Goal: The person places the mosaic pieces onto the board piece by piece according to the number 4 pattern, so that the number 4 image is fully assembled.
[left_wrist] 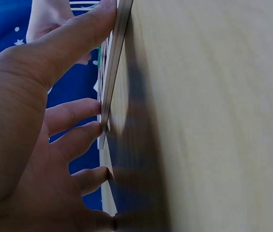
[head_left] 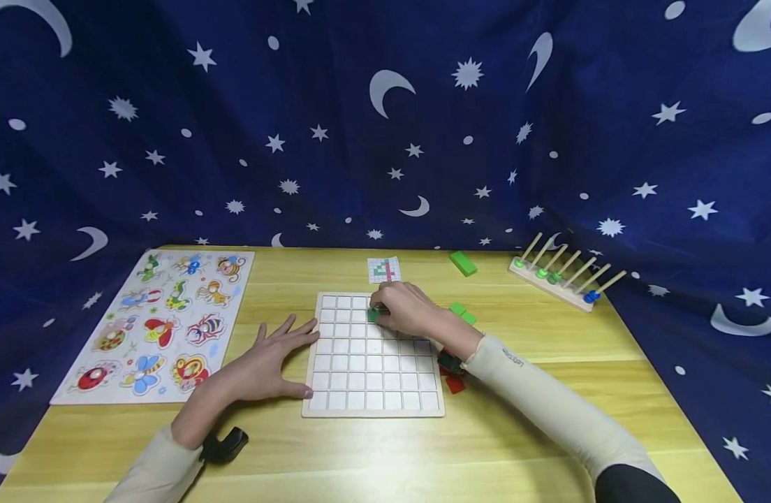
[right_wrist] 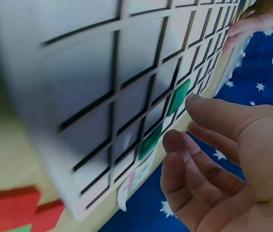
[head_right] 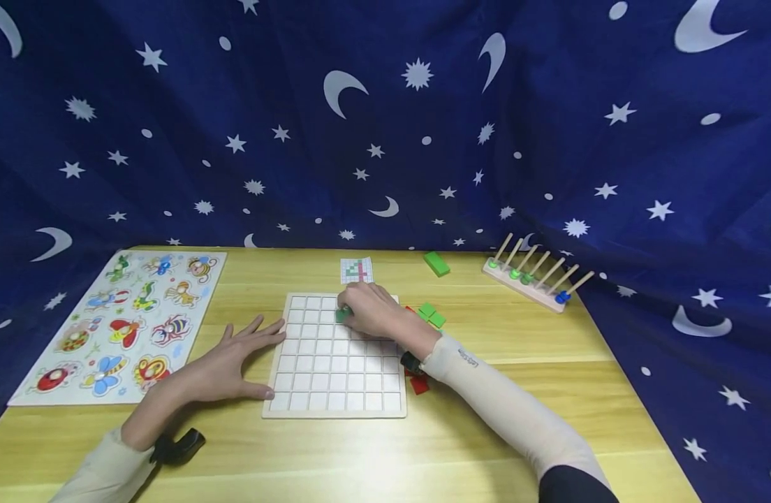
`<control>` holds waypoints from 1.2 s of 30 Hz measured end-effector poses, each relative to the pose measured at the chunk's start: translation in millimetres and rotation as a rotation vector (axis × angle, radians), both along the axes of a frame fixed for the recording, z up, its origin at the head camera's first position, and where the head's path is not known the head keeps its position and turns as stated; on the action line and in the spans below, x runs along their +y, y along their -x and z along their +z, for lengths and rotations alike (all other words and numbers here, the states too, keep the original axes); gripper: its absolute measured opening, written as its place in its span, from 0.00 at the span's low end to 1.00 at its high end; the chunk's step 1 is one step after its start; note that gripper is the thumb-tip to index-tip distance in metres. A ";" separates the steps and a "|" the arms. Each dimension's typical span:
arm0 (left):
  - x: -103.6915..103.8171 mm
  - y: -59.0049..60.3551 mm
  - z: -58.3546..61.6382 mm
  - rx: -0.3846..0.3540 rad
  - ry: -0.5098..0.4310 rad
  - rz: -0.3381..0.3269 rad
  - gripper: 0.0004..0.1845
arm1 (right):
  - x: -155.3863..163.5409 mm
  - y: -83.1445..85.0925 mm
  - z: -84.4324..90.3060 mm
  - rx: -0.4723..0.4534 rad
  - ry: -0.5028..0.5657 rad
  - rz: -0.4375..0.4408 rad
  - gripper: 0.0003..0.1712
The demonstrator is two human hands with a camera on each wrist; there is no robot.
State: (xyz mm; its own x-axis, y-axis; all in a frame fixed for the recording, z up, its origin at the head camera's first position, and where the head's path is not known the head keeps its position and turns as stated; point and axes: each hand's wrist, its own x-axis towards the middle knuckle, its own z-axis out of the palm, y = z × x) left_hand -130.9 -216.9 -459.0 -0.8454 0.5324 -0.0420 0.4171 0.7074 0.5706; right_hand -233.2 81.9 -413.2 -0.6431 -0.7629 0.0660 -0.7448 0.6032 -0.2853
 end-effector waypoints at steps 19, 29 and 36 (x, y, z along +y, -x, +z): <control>-1.0 -2.2 0.5 -0.001 0.002 0.001 0.53 | 108.5 -5.9 7.1 0.043 -0.020 -0.216 0.11; -0.3 -1.4 0.6 0.000 0.011 0.002 0.53 | 143.0 -9.7 2.4 0.045 -0.082 -0.345 0.15; 0.1 -1.6 0.3 -0.004 0.005 0.000 0.53 | 148.5 -11.2 -2.8 0.013 -0.088 -0.366 0.17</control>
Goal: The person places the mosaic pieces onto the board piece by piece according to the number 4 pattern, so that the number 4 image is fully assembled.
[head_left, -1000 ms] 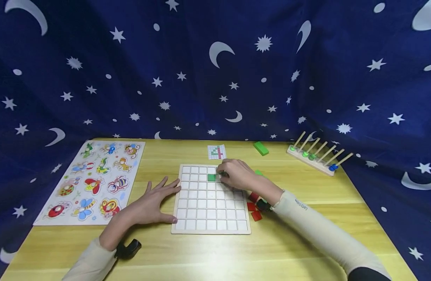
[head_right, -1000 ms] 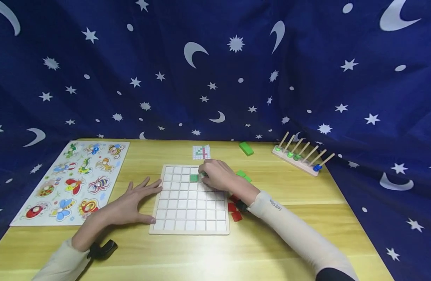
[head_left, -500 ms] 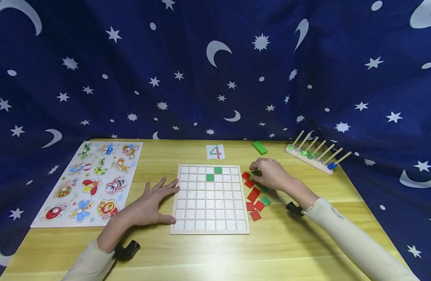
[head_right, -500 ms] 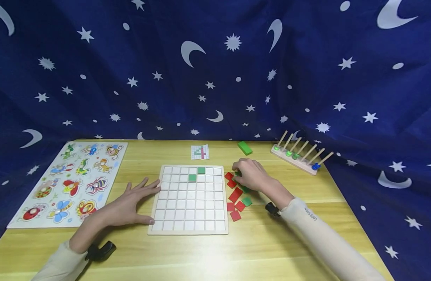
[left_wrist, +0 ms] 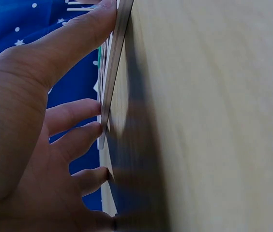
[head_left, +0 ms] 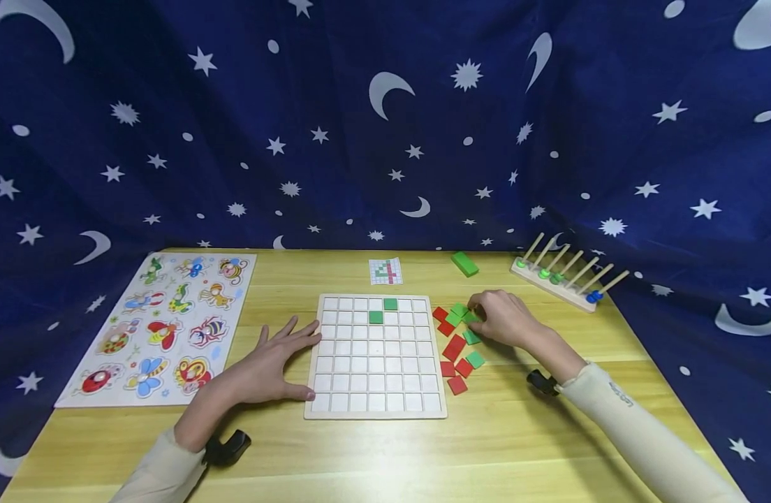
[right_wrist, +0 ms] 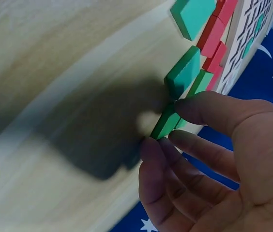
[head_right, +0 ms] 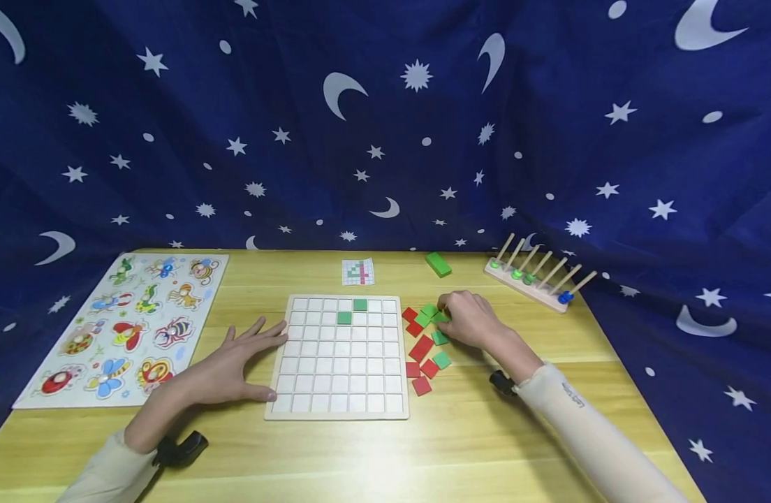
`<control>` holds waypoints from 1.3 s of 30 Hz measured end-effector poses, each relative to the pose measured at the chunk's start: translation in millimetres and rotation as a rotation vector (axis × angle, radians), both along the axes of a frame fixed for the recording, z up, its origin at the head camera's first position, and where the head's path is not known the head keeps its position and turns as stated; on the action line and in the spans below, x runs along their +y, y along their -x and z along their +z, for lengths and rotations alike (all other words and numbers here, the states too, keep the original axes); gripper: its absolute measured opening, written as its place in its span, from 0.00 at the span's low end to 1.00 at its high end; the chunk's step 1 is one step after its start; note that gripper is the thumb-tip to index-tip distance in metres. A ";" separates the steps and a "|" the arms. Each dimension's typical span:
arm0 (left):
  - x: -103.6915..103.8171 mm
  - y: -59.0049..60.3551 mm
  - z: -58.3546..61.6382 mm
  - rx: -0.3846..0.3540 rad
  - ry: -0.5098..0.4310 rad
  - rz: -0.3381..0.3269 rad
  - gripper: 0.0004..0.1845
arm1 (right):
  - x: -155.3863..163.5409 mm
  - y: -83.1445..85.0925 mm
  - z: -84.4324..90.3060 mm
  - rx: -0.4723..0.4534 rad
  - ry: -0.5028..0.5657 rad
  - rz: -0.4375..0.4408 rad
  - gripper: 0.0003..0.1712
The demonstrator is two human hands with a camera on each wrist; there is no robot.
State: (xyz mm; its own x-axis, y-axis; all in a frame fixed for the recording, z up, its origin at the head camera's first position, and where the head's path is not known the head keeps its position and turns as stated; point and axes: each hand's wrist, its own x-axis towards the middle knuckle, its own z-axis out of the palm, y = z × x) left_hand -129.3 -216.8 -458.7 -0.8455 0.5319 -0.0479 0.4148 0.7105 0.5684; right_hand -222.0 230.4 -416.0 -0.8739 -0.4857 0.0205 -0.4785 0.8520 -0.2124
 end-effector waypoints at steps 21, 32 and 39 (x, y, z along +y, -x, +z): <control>1.0 0.0 1.8 0.004 -0.002 -0.008 0.53 | -42.7 -13.5 7.1 0.043 0.069 0.077 0.14; 0.3 -0.4 1.1 0.000 -0.006 -0.005 0.53 | -97.0 -19.9 1.7 0.054 0.097 0.212 0.14; -0.4 -0.5 0.9 -0.003 -0.010 -0.004 0.53 | -120.3 -22.0 -3.8 0.030 0.131 0.272 0.13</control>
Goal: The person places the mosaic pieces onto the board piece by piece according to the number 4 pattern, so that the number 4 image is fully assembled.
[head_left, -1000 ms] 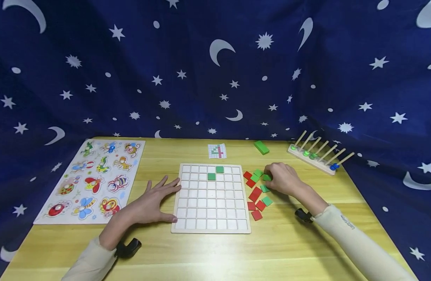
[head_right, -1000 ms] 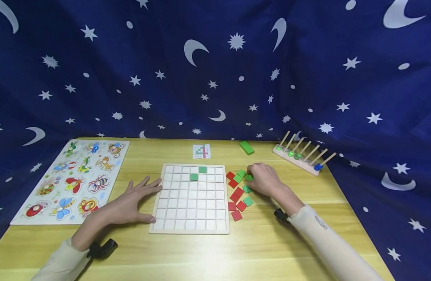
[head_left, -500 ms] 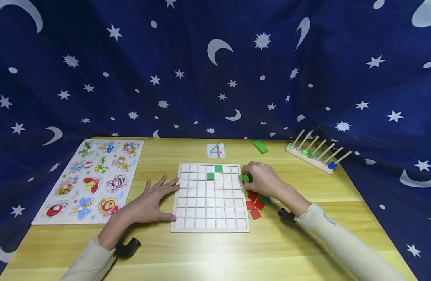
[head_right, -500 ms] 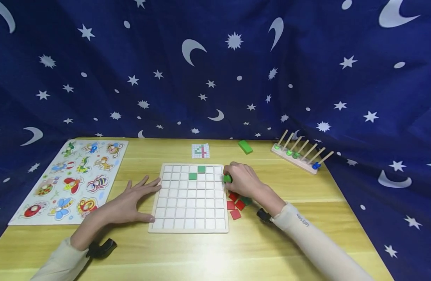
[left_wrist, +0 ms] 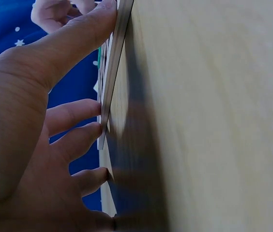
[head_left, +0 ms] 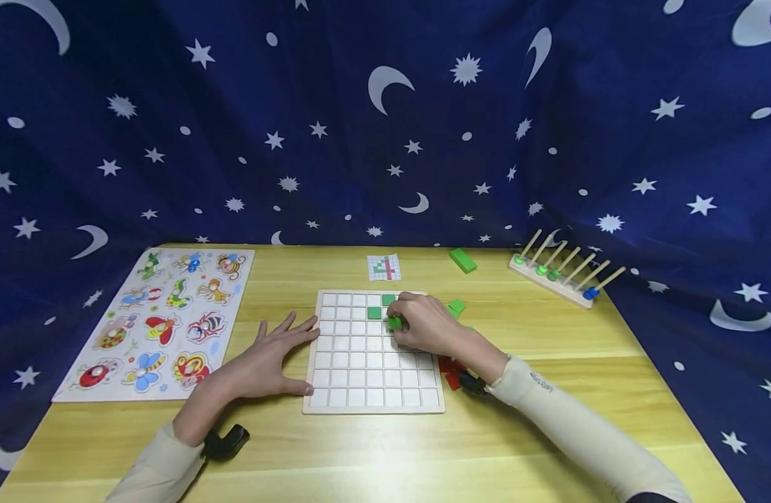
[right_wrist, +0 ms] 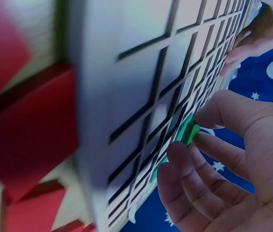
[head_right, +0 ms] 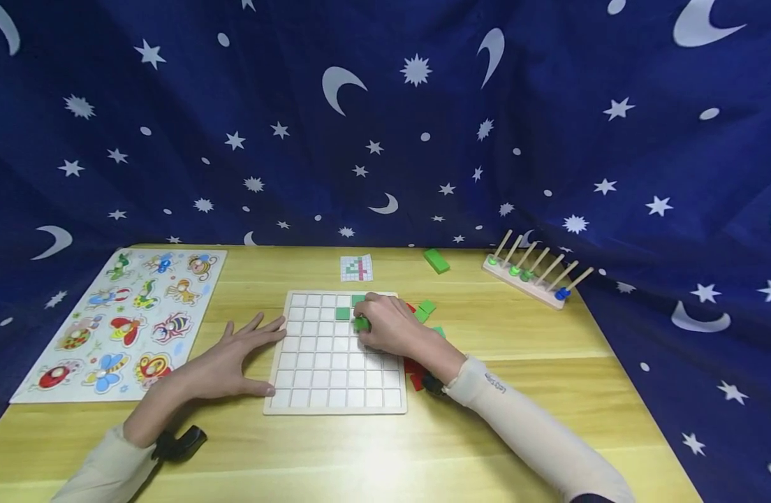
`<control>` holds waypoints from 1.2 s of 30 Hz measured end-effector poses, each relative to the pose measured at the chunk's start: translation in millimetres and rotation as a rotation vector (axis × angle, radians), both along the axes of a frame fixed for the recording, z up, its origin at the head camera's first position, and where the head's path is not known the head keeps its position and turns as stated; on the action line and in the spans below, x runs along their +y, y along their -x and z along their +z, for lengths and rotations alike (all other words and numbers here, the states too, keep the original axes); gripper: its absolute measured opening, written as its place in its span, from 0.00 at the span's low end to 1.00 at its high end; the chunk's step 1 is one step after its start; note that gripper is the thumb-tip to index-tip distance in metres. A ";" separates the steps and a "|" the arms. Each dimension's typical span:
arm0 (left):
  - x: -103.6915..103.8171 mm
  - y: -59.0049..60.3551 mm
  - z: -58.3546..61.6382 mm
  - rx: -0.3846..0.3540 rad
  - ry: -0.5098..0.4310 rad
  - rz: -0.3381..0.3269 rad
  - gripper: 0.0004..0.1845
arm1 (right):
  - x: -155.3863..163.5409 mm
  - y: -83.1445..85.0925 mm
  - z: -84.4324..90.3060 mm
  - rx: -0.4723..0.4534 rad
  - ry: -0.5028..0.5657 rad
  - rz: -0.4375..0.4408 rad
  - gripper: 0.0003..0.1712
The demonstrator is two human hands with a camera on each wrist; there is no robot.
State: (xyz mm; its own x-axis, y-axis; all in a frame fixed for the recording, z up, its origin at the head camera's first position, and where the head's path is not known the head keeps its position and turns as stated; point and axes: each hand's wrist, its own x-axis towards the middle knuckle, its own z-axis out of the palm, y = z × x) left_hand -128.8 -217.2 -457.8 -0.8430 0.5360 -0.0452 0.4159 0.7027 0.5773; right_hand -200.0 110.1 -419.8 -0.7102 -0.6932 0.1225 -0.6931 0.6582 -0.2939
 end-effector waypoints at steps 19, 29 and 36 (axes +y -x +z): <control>-1.4 -0.3 -0.5 -0.006 0.003 0.004 0.53 | -59.2 3.3 -5.7 0.014 -0.035 0.108 0.07; 0.6 0.0 2.6 -0.006 0.000 0.002 0.52 | -59.9 2.1 -3.1 0.005 -0.042 0.095 0.10; 0.4 -1.2 4.3 -0.007 0.000 0.002 0.52 | -37.8 -0.5 3.1 0.005 0.027 0.045 0.18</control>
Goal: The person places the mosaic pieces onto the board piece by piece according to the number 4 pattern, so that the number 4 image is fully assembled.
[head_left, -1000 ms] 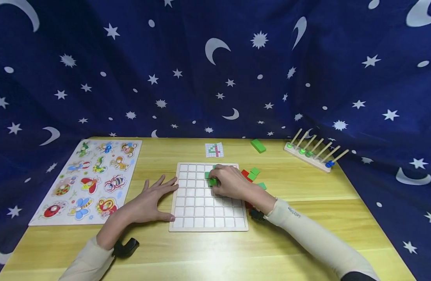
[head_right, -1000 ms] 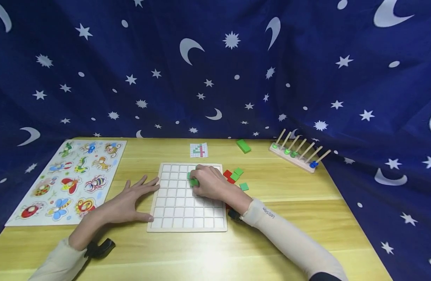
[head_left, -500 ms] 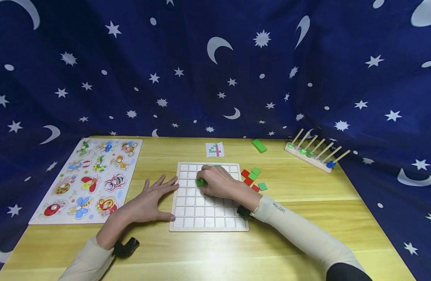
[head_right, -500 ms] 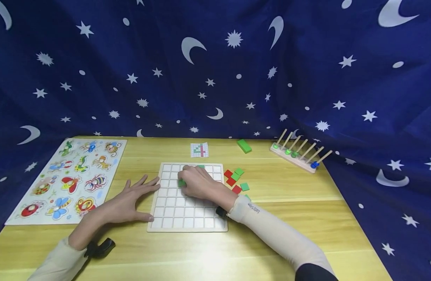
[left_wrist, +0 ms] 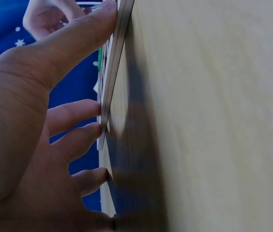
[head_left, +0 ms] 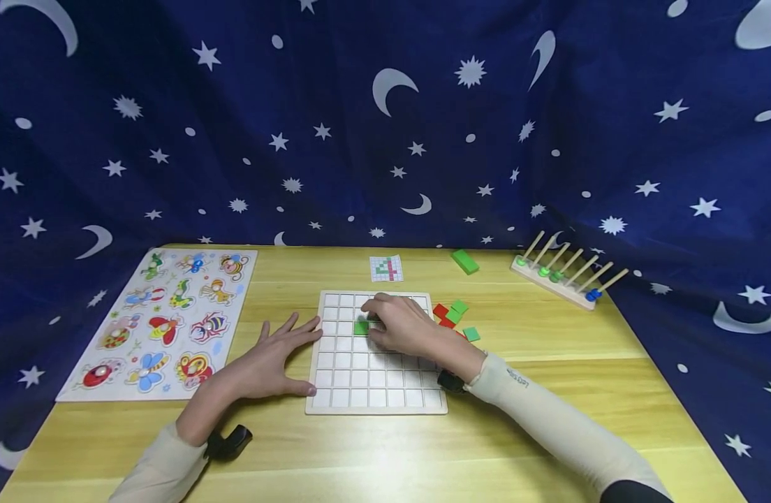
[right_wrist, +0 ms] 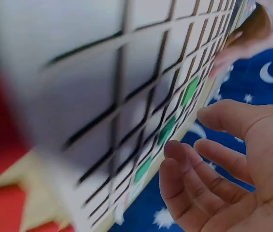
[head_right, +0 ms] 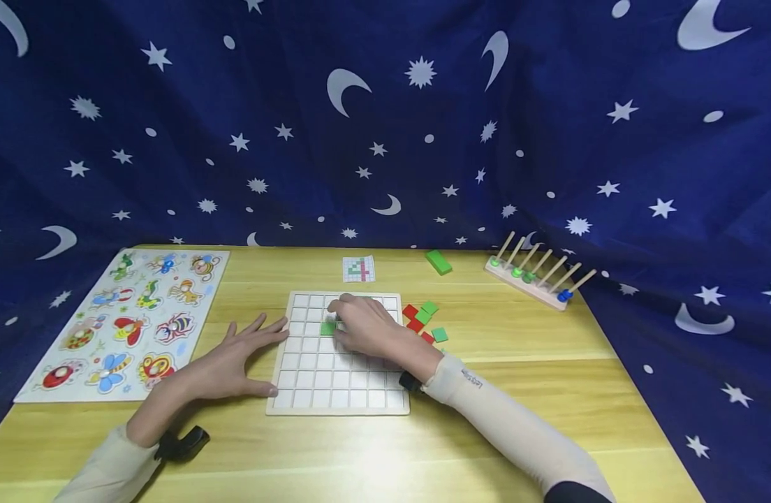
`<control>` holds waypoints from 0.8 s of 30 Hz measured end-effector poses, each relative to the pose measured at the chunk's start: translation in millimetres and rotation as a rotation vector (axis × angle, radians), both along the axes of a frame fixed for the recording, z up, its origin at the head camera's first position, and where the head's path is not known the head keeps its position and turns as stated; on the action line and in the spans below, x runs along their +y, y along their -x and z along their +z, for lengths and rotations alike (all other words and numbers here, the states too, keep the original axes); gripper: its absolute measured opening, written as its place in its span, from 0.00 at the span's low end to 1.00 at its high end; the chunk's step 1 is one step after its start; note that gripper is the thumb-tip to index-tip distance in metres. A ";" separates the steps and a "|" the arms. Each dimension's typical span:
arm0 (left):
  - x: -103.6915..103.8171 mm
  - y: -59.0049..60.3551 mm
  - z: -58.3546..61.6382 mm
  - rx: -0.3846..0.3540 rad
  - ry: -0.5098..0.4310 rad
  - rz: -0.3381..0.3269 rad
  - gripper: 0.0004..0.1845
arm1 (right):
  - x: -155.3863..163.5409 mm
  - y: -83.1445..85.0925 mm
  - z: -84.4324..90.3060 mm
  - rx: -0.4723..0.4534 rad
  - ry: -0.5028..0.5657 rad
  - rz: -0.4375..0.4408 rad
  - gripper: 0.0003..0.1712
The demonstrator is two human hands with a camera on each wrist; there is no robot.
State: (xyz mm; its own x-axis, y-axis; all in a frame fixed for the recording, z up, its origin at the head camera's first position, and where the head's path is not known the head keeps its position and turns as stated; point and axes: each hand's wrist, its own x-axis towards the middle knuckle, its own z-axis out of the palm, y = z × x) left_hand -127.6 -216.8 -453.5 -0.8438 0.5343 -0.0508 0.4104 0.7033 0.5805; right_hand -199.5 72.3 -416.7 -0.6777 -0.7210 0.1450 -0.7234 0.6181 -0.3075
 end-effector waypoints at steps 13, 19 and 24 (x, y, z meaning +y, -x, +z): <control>-1.2 1.8 -4.9 0.014 -0.006 -0.009 0.53 | 93.2 20.0 8.1 0.018 -0.045 -0.179 0.15; -1.4 1.5 -3.9 0.012 -0.008 -0.007 0.53 | 126.3 27.8 5.3 0.017 -0.093 -0.214 0.21; -0.3 1.2 -4.1 0.016 -0.007 -0.004 0.53 | 136.7 29.9 0.3 0.006 -0.109 -0.181 0.24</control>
State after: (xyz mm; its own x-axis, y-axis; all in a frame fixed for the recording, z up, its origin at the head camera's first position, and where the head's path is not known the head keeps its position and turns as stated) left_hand -128.7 -217.1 -457.6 -0.8423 0.5379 -0.0336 0.4223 0.6974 0.5791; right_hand -229.5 209.0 -416.4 -0.7967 -0.5993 0.0775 -0.5994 0.7674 -0.2274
